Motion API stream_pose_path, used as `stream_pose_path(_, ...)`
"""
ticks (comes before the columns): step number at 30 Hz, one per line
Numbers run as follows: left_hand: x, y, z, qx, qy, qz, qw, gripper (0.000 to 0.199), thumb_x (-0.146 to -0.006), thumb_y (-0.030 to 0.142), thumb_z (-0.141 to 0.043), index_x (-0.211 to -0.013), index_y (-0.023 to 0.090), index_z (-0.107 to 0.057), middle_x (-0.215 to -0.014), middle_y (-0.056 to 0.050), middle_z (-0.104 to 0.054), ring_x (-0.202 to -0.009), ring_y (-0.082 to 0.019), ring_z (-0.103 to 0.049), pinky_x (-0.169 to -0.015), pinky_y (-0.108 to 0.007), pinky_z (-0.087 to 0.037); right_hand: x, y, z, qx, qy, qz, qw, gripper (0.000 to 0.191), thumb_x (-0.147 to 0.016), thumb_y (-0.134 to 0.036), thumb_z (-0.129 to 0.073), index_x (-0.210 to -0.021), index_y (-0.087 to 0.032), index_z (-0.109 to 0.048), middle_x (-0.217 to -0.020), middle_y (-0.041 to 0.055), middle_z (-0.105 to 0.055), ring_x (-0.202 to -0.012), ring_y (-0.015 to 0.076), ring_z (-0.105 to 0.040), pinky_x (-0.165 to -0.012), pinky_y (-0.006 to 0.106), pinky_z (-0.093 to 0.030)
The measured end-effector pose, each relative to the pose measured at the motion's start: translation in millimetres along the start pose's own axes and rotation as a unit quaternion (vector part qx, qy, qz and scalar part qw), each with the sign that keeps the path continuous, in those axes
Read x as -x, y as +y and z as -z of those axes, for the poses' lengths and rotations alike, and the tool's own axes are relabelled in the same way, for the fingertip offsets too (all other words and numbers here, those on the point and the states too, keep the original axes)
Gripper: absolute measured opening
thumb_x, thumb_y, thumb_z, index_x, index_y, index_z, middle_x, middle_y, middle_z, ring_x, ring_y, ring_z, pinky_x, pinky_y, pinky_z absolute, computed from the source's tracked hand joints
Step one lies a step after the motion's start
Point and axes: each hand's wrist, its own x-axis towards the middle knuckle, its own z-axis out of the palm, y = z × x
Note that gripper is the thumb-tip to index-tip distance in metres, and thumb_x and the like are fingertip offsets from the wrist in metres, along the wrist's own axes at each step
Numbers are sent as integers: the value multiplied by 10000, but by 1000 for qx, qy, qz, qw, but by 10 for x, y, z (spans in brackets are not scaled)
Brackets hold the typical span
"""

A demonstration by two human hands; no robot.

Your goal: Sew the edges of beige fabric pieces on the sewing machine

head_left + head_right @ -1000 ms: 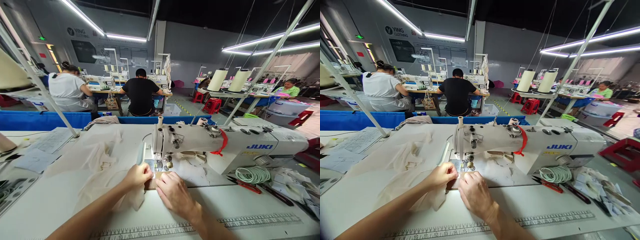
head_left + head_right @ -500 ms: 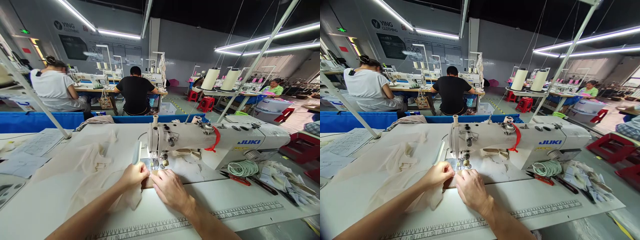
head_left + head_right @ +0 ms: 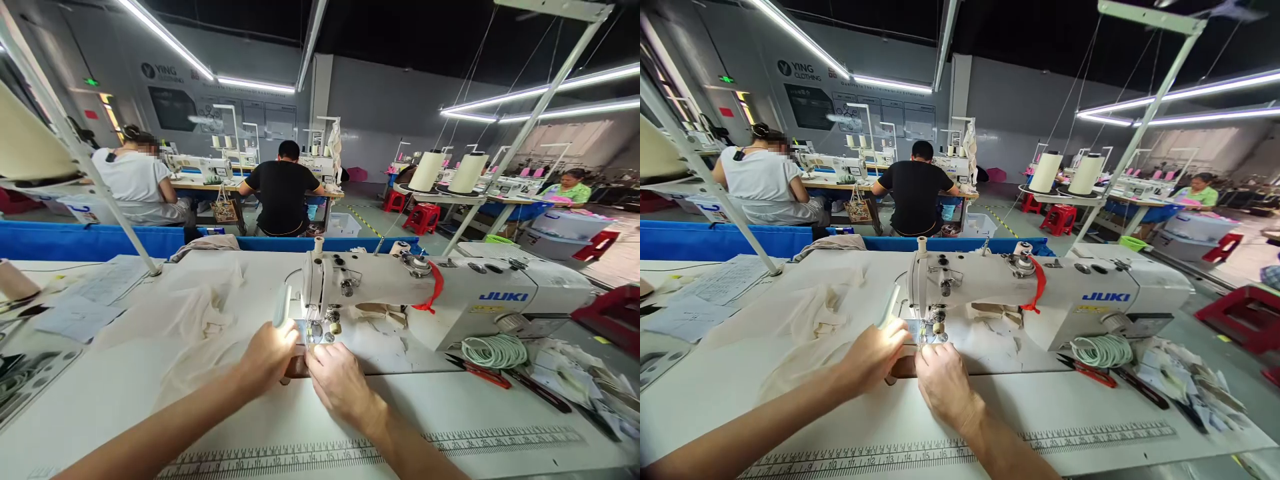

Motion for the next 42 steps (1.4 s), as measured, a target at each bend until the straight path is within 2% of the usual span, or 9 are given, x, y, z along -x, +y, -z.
stream_pose_path(3,160,65,-199,-4,179,-182,967,260,-836,36,-414,-932,66,-654,-1037,-139,-635,-928,-241,-564,-816,-370,-491,6,-5,-24,-8,10,1,1000,111,-771,-110,-582,-869,-148,-545,-813,29,-504,-736,181,-412,-677,328,-292)
stream_pose_path(5,229,83,-322,0,240,-214,947,282,-839,35,-422,-1004,34,-651,-1043,-149,-643,-923,-232,-570,-827,-362,-525,8,-11,-32,-6,11,1,1000,133,-767,-93,-562,-886,-149,-549,-809,32,-504,-729,185,-404,-681,328,-292)
stream_pose_path(9,280,99,-412,16,234,-185,954,247,-884,84,-416,-934,58,-656,-918,-122,-638,-836,-213,-575,-746,-349,-551,8,-25,-31,-9,17,-3,1000,156,-794,-91,-526,-938,-148,-545,-807,30,-501,-723,185,-392,-675,326,-287)
stream_pose_path(15,294,154,-403,-45,255,-192,947,270,-861,92,-427,-919,30,-683,-888,-123,-627,-871,-221,-552,-847,-363,-541,9,44,36,-50,22,-27,998,90,-836,-100,-519,-885,-172,-546,-778,21,-503,-704,172,-378,-685,318,-275)
stream_pose_path(20,210,145,-467,-133,207,-172,954,299,-895,127,-379,-877,70,-672,-899,-151,-610,-830,-226,-522,-767,-381,-512,20,221,56,-24,29,-96,995,144,-923,-126,-478,-856,-185,-591,-748,7,-543,-677,168,-385,-690,318,-266)
stream_pose_path(26,48,93,-514,-105,185,-139,967,311,-909,142,-358,-854,78,-658,-920,-156,-592,-813,-218,-497,-722,-366,-491,52,304,10,-11,7,-120,993,178,-930,-123,-469,-852,-192,-614,-771,2,-574,-673,163,-435,-683,325,-287)
stream_pose_path(31,2,69,-541,-102,186,-144,967,338,-930,158,-333,-860,93,-657,-927,-150,-594,-838,-213,-488,-754,-362,-484,55,304,21,-6,23,-123,992,168,-917,-127,-496,-817,-195,-613,-745,-5,-553,-673,162,-402,-684,311,-264)
stream_pose_path(37,-2,62,-523,-97,197,-155,963,342,-933,161,-350,-879,82,-678,-942,-150,-606,-846,-212,-505,-754,-348,-493,47,292,8,-12,8,-133,991,162,-926,-135,-499,-831,-192,-617,-767,-6,-575,-688,157,-424,-708,313,-273)
stream_pose_path(42,-1,35,-507,-90,209,-175,958,314,-917,133,-367,-859,70,-670,-967,-172,-608,-862,-232,-518,-750,-369,-491,48,308,-36,-24,-23,-177,984,286,-985,-184,-395,-818,-190,-627,-792,7,-600,-712,168,-465,-736,331,-286)
